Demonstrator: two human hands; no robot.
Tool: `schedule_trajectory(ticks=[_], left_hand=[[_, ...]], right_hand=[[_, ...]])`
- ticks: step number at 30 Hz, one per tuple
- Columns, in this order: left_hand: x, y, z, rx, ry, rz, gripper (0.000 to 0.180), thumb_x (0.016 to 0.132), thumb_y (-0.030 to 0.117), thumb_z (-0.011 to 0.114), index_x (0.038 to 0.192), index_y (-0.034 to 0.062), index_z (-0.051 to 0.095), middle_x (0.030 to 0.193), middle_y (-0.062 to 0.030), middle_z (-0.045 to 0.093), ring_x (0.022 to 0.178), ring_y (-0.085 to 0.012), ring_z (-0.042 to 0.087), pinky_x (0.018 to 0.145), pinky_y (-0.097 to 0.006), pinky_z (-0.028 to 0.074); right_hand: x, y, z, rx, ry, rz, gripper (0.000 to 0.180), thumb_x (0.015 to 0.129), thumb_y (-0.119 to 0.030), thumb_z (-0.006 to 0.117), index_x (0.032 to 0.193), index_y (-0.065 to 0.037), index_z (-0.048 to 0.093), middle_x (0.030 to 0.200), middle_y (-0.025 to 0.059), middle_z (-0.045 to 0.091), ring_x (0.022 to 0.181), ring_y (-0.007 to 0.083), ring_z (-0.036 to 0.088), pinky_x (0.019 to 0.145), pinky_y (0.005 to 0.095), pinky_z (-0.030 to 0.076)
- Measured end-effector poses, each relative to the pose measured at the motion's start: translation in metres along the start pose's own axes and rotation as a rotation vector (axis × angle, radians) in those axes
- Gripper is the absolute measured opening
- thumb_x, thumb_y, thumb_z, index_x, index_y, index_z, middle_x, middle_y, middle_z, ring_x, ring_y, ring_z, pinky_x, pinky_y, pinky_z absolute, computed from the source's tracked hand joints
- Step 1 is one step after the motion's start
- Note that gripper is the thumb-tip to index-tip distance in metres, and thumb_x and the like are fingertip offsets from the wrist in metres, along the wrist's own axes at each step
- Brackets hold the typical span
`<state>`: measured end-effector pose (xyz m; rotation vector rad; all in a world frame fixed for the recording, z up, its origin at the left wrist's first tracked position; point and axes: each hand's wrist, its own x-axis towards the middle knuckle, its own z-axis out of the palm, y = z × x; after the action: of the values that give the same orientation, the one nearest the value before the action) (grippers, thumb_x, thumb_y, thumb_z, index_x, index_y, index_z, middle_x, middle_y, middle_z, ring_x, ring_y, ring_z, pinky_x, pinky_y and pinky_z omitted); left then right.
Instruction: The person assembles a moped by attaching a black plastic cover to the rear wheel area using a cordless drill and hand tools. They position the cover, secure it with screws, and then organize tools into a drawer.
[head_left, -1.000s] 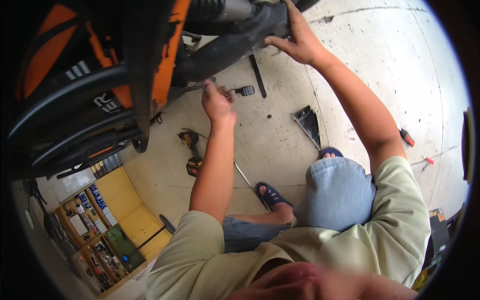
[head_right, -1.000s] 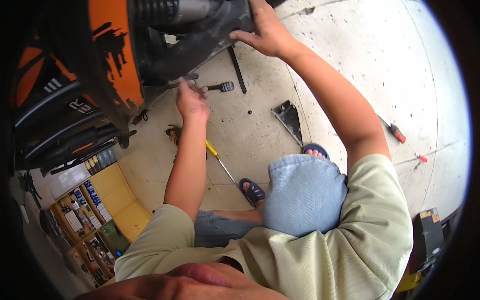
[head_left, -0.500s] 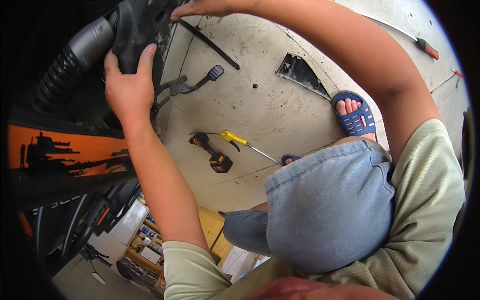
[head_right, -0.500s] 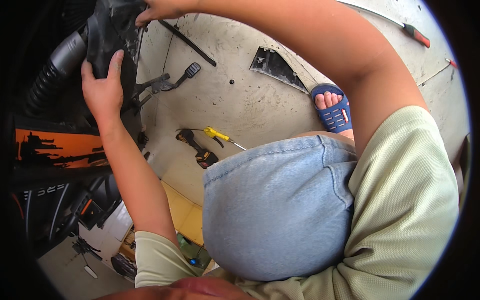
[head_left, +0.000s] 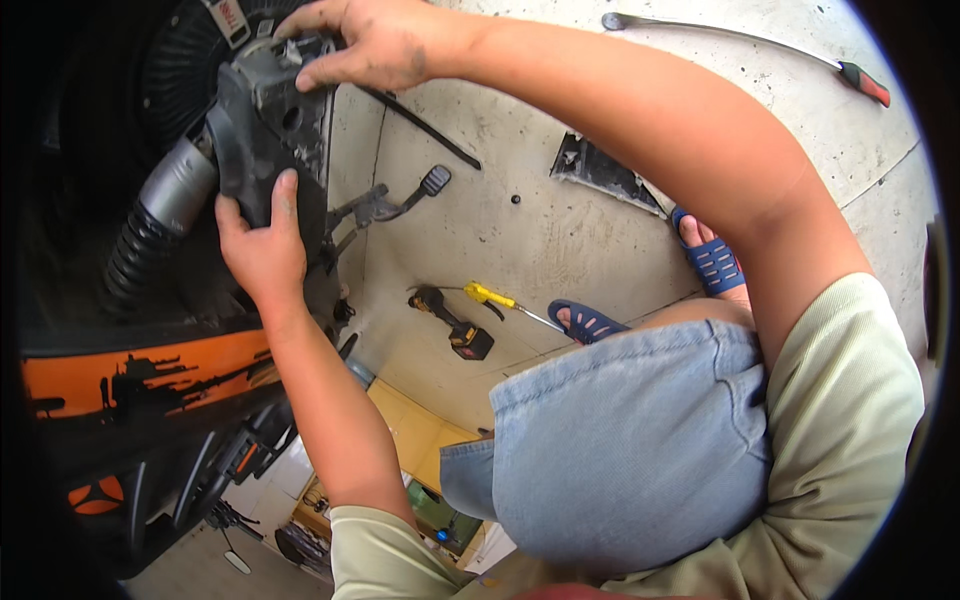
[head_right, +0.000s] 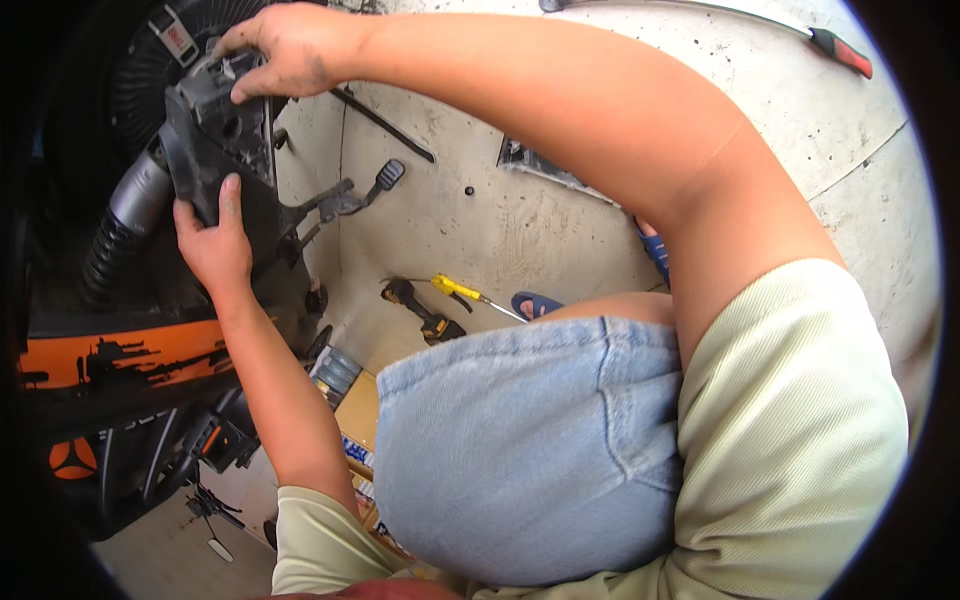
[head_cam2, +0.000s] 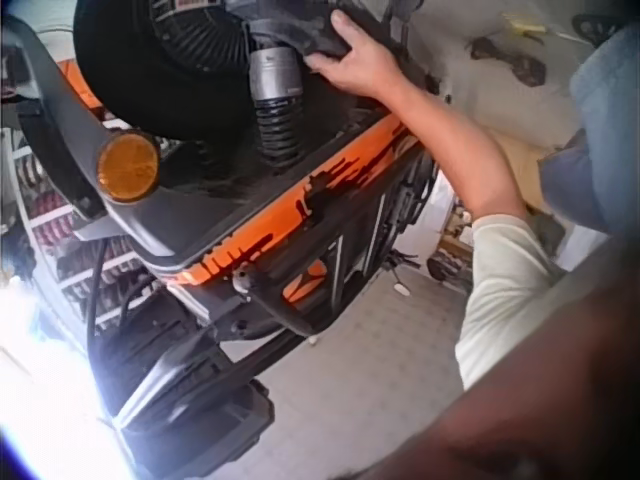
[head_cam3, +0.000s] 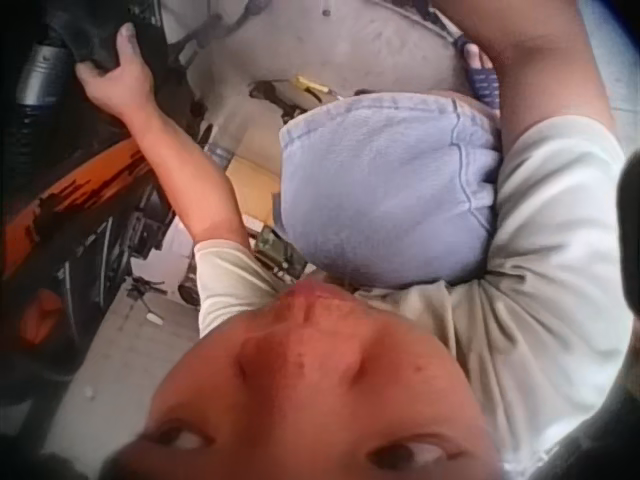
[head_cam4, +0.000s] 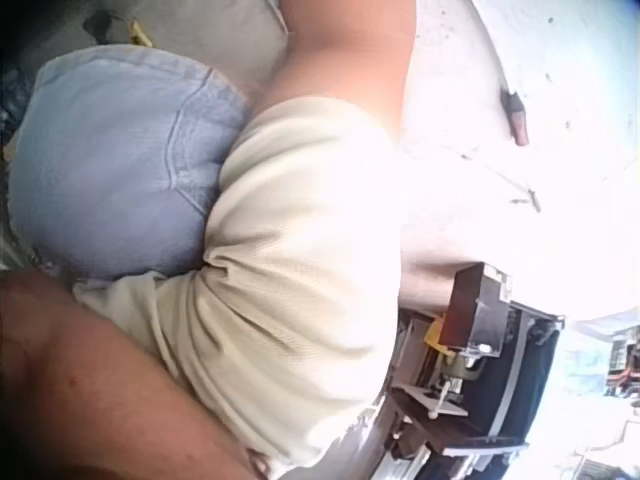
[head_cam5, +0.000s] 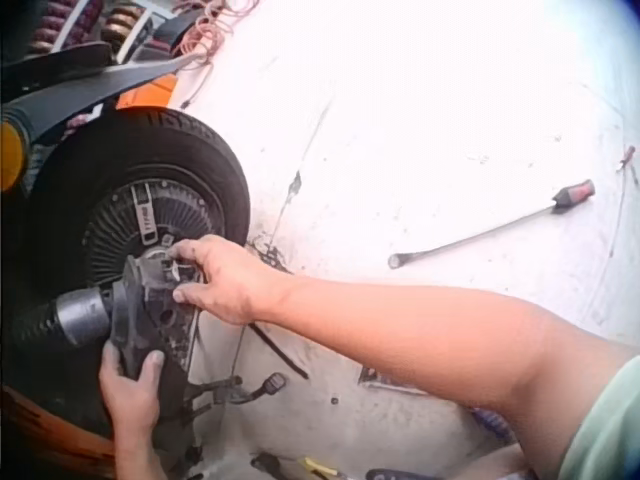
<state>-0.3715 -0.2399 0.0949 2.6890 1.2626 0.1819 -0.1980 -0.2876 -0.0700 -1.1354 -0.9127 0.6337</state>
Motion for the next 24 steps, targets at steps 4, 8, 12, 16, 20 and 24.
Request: schedule_trajectory(ticks=[4, 8, 12, 16, 20, 24], left_hand=[[0.004, -0.003, -0.004, -0.067, -0.069, -0.024, 0.046, 0.079, 0.021, 0.079, 0.11, -0.0055, 0.059, 0.103, -0.011, 0.066, 0.091, -0.0154, 0.059, 0.086, -0.029, 0.046], [0.008, 0.003, 0.001, 0.096, 0.0, 0.048, 0.047, 0.078, 0.026, 0.079, 0.105, -0.0075, 0.06, 0.101, -0.0155, 0.066, 0.089, -0.0189, 0.06, 0.085, -0.032, 0.046], [0.014, -0.006, 0.0, 0.115, 0.0, 0.02, 0.047, 0.078, 0.029, 0.079, 0.099, -0.0093, 0.061, 0.098, -0.0174, 0.067, 0.088, -0.02, 0.061, 0.085, -0.032, 0.046], [0.008, -0.009, 0.0, -0.182, 0.028, 0.068, 0.042, 0.08, 0.023, 0.079, 0.101, -0.0088, 0.061, 0.098, -0.0125, 0.067, 0.088, -0.0155, 0.059, 0.085, -0.028, 0.045], [0.01, -0.012, -0.002, -0.201, 0.072, 0.023, 0.04, 0.08, 0.02, 0.079, 0.102, -0.0086, 0.061, 0.101, -0.0111, 0.067, 0.09, -0.0144, 0.058, 0.086, -0.027, 0.044], [0.007, -0.005, 0.005, -0.25, 0.107, 0.082, 0.043, 0.079, 0.022, 0.08, 0.1, -0.0097, 0.061, 0.099, -0.0111, 0.067, 0.088, -0.0145, 0.059, 0.084, -0.027, 0.045]], right_hand=[[-0.004, 0.002, 0.003, 0.049, 0.037, -0.014, 0.053, 0.08, -0.032, 0.071, 0.126, -0.009, 0.058, 0.113, 0.0176, 0.065, 0.098, 0.0297, 0.065, 0.088, 0.0366, 0.05], [0.0, -0.011, -0.013, 0.596, -0.165, 0.129, 0.046, 0.077, -0.006, 0.07, 0.12, 0.003, 0.056, 0.093, 0.0141, 0.067, 0.085, 0.0184, 0.063, 0.078, 0.0296, 0.051], [-0.007, -0.012, -0.015, 0.544, -0.125, 0.095, 0.046, 0.079, -0.006, 0.069, 0.121, 0.004, 0.055, 0.095, 0.0133, 0.067, 0.087, 0.0184, 0.063, 0.08, 0.0292, 0.05], [-0.014, -0.04, -0.021, 0.47, -0.121, 0.138, 0.046, 0.08, -0.009, 0.068, 0.121, 0.005, 0.054, 0.099, 0.0163, 0.067, 0.09, 0.021, 0.063, 0.084, 0.0299, 0.05], [-0.003, -0.028, -0.014, 0.524, -0.121, -0.002, 0.046, 0.083, -0.014, 0.067, 0.122, 0.006, 0.054, 0.1, 0.0156, 0.067, 0.091, 0.0207, 0.064, 0.085, 0.0304, 0.05], [-0.007, -0.034, -0.013, 0.401, -0.07, 0.059, 0.045, 0.084, -0.014, 0.066, 0.122, 0.006, 0.054, 0.098, 0.0143, 0.067, 0.089, 0.0189, 0.063, 0.082, 0.0292, 0.05]])
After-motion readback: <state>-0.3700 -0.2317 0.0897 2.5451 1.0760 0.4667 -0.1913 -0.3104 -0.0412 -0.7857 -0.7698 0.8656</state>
